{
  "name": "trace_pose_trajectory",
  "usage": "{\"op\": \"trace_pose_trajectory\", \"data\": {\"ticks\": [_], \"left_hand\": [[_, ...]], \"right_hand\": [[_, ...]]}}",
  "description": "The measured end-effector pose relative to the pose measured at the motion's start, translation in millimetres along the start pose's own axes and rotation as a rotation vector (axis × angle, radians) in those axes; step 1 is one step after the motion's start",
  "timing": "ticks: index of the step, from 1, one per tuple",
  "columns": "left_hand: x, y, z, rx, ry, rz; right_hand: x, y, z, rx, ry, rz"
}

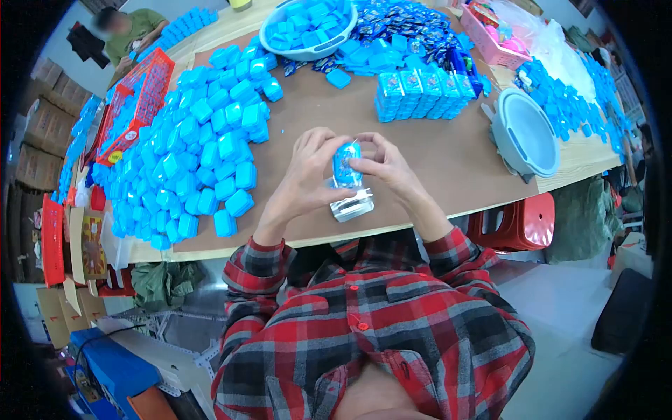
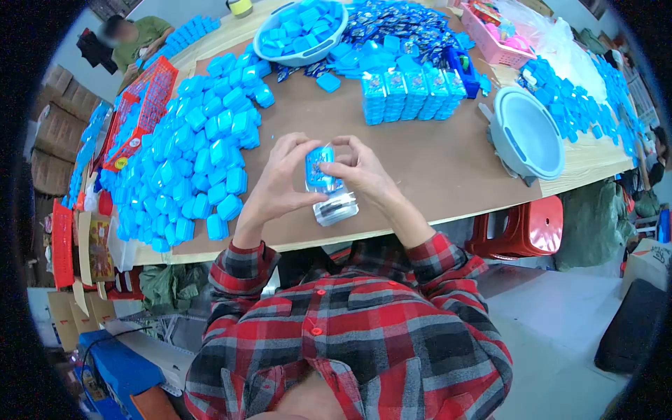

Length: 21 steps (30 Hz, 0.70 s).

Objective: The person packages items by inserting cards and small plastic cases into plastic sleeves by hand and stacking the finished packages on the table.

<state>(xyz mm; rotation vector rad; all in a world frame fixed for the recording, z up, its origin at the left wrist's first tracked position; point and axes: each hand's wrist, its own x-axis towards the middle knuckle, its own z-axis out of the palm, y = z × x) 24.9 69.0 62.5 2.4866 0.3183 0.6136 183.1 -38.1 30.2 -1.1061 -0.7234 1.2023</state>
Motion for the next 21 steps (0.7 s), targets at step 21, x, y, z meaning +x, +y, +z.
{"op": "trace_pose_trajectory", "data": {"ticks": [21], "left_hand": [[124.7,-144.4,122.2,0.098,-0.071,-0.363]], "right_hand": [[0.2,79.7,-68.9,0.03,0.295,-0.048]]}}
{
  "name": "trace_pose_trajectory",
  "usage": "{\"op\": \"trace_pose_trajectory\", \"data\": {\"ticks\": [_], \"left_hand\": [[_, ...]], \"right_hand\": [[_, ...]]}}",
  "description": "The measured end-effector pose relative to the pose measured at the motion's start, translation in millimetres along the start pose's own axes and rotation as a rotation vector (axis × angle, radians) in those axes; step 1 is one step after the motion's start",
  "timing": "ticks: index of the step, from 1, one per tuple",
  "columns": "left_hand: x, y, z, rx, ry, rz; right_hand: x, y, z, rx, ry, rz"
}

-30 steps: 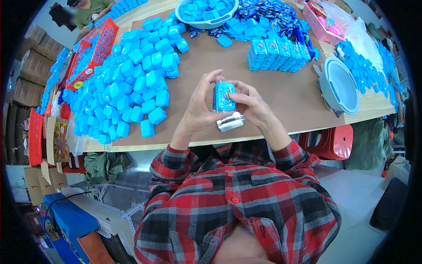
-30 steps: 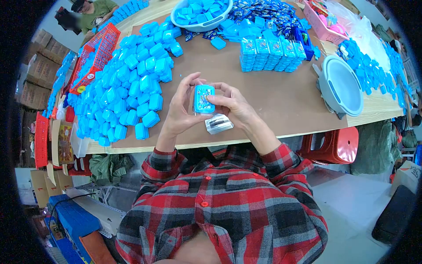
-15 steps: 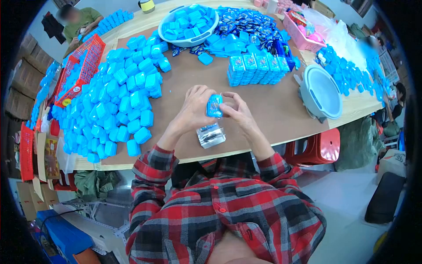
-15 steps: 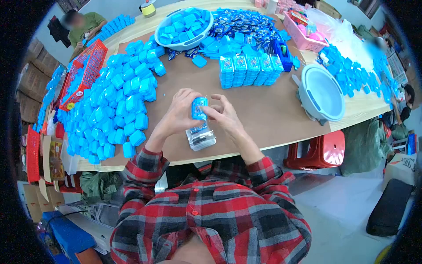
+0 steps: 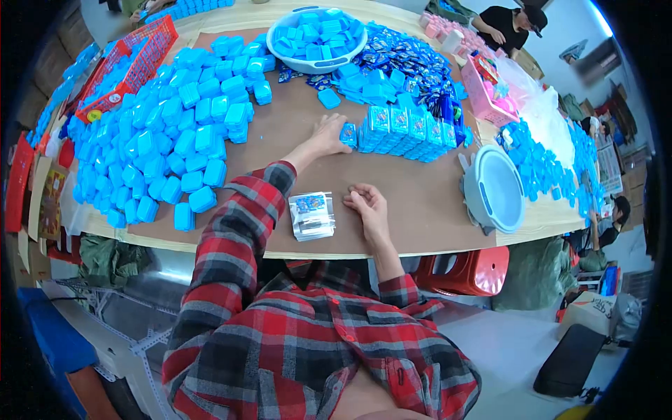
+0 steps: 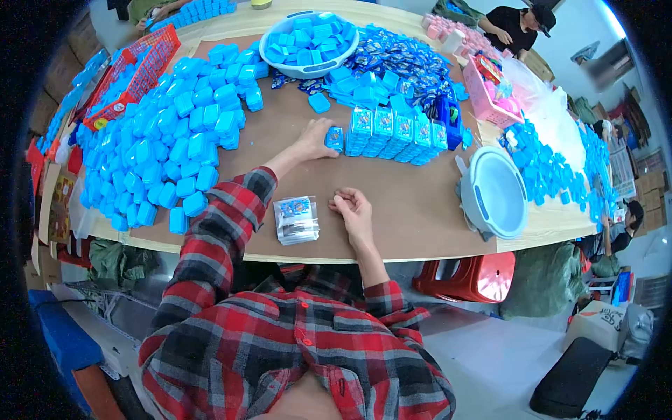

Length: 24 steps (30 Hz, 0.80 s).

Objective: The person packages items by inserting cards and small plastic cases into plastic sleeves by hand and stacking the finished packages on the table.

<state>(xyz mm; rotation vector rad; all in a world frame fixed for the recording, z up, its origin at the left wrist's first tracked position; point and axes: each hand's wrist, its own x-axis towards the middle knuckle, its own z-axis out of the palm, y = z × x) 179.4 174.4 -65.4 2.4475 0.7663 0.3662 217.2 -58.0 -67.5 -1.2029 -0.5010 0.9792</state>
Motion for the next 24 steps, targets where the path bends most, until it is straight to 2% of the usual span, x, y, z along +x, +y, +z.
{"op": "trace_pose_trajectory", "data": {"ticks": [5,9,10,11,14,17,19,22,24], "left_hand": [[-18.6,11.4,-13.8,-0.009,0.004,0.001],[-48.6,2.3,-38.7,-0.135,0.155,0.108],[-65.4,5.4,-50.8,-0.13,0.182,0.165],[-85.2,8.9,-59.9,-0.122,0.21,0.229],[-139.6,-0.4,-57.4,-0.206,0.201,0.173],[-204.8,28.9,-66.9,-0.233,0.188,0.093],[-230.5,31.1,-49.1,-0.035,0.276,0.168],[-253.1,39.2,-28.4,0.019,0.245,0.206],[-258.5,33.0,-16.8,0.077,0.043,0.18]], "right_hand": [[-2.8,-0.5,4.1,-0.064,0.001,0.022],[-1.9,1.0,4.2,-0.48,-0.034,0.038],[-3.7,1.8,9.2,-0.487,-0.051,0.055],[-4.3,-0.1,15.9,-0.597,-0.066,-0.022],[-3.8,-5.8,33.0,-0.909,-0.1,-0.282],[-6.8,-1.0,37.4,-0.901,-0.097,-0.279],[-8.2,0.7,39.6,-0.893,-0.088,-0.284],[-9.2,4.6,38.3,-0.789,-0.094,-0.297],[-8.6,4.0,38.4,-0.786,-0.107,-0.283]]}}
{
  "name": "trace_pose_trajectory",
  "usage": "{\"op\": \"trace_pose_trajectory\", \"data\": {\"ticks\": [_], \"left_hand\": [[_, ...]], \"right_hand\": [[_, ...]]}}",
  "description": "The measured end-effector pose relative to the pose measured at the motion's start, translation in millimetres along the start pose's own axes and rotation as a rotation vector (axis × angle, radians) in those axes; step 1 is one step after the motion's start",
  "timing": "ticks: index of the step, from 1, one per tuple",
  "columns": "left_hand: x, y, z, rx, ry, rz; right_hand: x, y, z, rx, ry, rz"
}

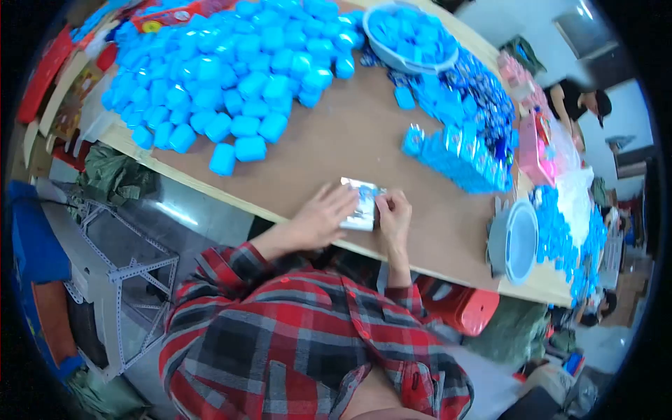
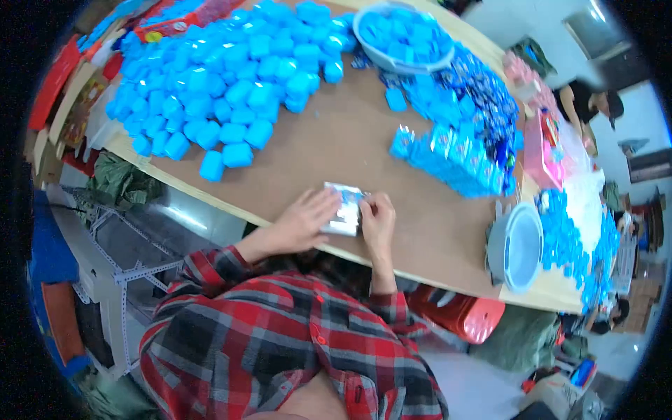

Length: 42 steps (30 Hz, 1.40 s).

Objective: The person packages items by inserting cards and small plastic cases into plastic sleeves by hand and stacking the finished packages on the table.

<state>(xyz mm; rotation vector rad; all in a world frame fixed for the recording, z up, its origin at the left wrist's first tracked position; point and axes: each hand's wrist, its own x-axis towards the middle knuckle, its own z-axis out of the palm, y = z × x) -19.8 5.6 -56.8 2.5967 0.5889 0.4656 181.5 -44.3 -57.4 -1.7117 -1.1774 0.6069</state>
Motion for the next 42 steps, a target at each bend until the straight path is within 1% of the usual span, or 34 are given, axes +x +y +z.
{"op": "trace_pose_trajectory", "data": {"ticks": [2,3,5,7,8,10,11,13,15,17,18,20,22,23,25,26,30,36,42], "left_hand": [[-3.9,-1.1,3.6,0.043,0.039,0.038],[-5.0,-1.9,4.8,0.081,0.064,0.02],[-4.7,-1.5,6.9,0.031,0.03,0.026],[-4.3,0.2,4.1,-0.002,0.053,0.014],[-3.6,0.1,3.4,0.022,0.071,0.009],[1.6,-0.4,2.7,-0.165,0.325,0.013],[6.7,1.5,-2.5,-0.147,0.329,0.031],[19.4,7.6,-19.3,-0.384,0.369,-0.15],[30.5,12.9,-30.1,-0.62,0.393,-0.327],[34.9,3.6,-12.5,-0.752,0.436,-0.317],[35.4,6.1,-13.3,-0.974,0.38,-0.424],[36.0,3.2,-9.5,-0.987,0.36,-0.397],[33.9,3.6,-16.8,-0.926,0.292,-0.406],[34.0,0.6,-16.9,-0.896,0.283,-0.378],[33.2,-2.3,-15.5,-0.925,0.273,-0.388],[34.3,-3.2,-20.0,-0.916,0.254,-0.377],[32.2,-2.3,-35.1,-0.934,0.278,-0.299],[39.2,-2.5,-36.3,-1.007,0.236,-0.301],[44.2,-1.9,-32.2,-0.868,0.291,-0.288]], "right_hand": [[-0.8,-3.3,0.3,-0.005,-0.003,-0.075],[-1.3,-0.2,0.7,-0.012,-0.008,-0.084],[-0.5,-0.8,0.4,-0.006,0.024,-0.193],[-1.1,-5.4,-3.1,-0.02,0.037,-0.104],[-0.7,-8.2,-5.3,-0.009,0.032,-0.132],[0.8,-15.8,-12.1,-0.032,0.103,-0.099],[1.1,-23.4,-14.2,0.005,0.116,-0.11],[0.6,-43.8,-15.6,0.058,0.169,-0.137],[-0.6,-62.1,-14.5,0.061,0.088,-0.219],[-1.7,-62.2,-10.4,0.064,0.07,-0.3],[-3.6,-64.2,-10.7,0.063,0.05,-0.297],[-4.4,-58.9,-10.5,0.077,0.052,-0.26],[-1.5,-42.3,-9.1,0.098,0.05,-0.261],[1.7,-40.2,-7.8,0.117,0.082,-0.28],[0.5,-37.3,-8.4,0.276,0.003,-0.106],[0.2,-39.3,-10.2,0.285,0.024,-0.105],[-2.4,-53.6,-21.1,0.707,-0.151,0.196],[-5.7,-40.9,-23.8,0.77,-0.095,0.204],[-3.5,-29.1,-29.8,0.848,-0.13,0.212]]}}
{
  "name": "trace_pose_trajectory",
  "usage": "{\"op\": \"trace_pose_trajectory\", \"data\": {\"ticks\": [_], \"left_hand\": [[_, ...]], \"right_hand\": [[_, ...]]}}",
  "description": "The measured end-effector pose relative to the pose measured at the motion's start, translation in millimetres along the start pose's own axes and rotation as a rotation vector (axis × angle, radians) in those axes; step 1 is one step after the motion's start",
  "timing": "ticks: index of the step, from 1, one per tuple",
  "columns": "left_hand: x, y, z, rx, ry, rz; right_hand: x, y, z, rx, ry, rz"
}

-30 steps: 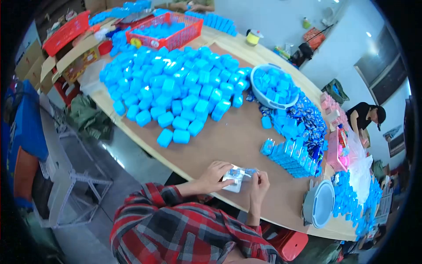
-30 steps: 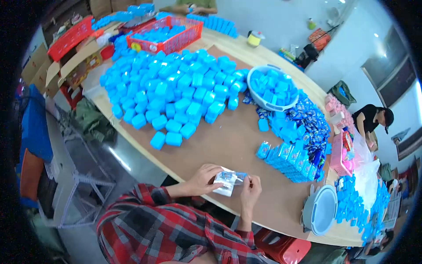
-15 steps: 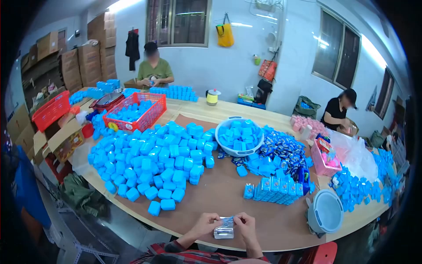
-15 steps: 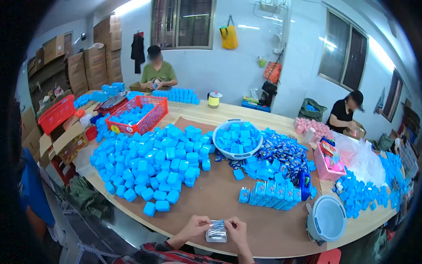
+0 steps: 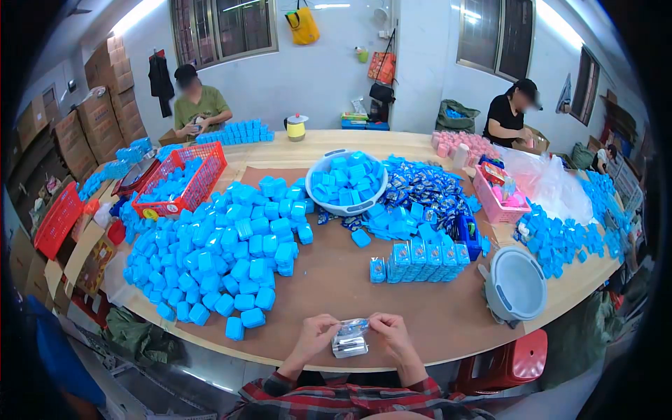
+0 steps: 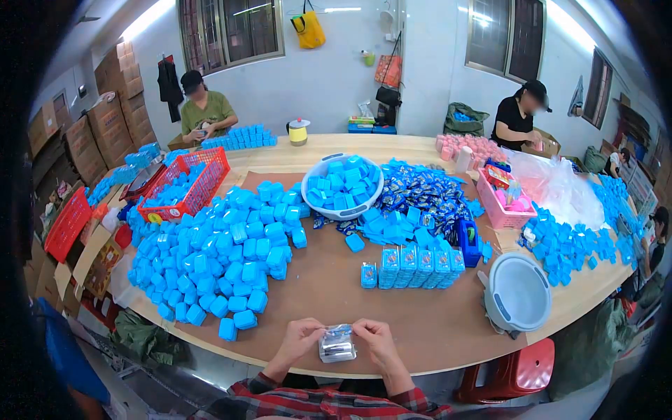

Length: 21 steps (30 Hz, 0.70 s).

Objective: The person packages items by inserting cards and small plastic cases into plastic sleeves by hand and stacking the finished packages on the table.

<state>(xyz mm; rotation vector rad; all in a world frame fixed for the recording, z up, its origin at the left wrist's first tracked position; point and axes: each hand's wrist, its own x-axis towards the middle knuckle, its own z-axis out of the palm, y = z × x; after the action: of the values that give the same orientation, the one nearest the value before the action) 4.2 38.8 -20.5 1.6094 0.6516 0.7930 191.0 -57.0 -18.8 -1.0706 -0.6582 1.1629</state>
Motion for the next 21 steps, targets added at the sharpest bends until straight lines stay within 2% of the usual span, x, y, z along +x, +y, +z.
{"op": "trace_pose_trajectory", "data": {"ticks": [3,9,13,14,18,20,21], "left_hand": [[1.0,-5.7,2.3,0.12,0.056,0.079],[-1.2,-4.6,5.3,0.153,0.077,0.036],[-1.3,-11.6,2.1,0.143,0.181,-0.008],[-3.2,-11.3,0.9,0.139,0.185,-0.008],[-9.1,0.3,-12.8,0.299,0.092,0.03],[-16.7,9.6,-32.0,0.431,0.38,0.05],[-20.2,9.5,-44.4,0.482,0.576,0.127]], "right_hand": [[1.6,0.1,-1.3,0.042,-0.006,0.018],[-7.2,-9.8,14.8,0.039,-0.043,0.044],[-8.7,-5.1,15.5,-0.156,-0.304,-0.053],[-9.0,-3.3,15.7,-0.161,-0.306,-0.051],[-5.0,2.4,15.2,0.171,-0.221,-0.084],[-5.4,-4.2,14.4,0.201,-0.182,-0.095],[-5.8,-8.8,14.7,0.236,-0.147,-0.101]]}}
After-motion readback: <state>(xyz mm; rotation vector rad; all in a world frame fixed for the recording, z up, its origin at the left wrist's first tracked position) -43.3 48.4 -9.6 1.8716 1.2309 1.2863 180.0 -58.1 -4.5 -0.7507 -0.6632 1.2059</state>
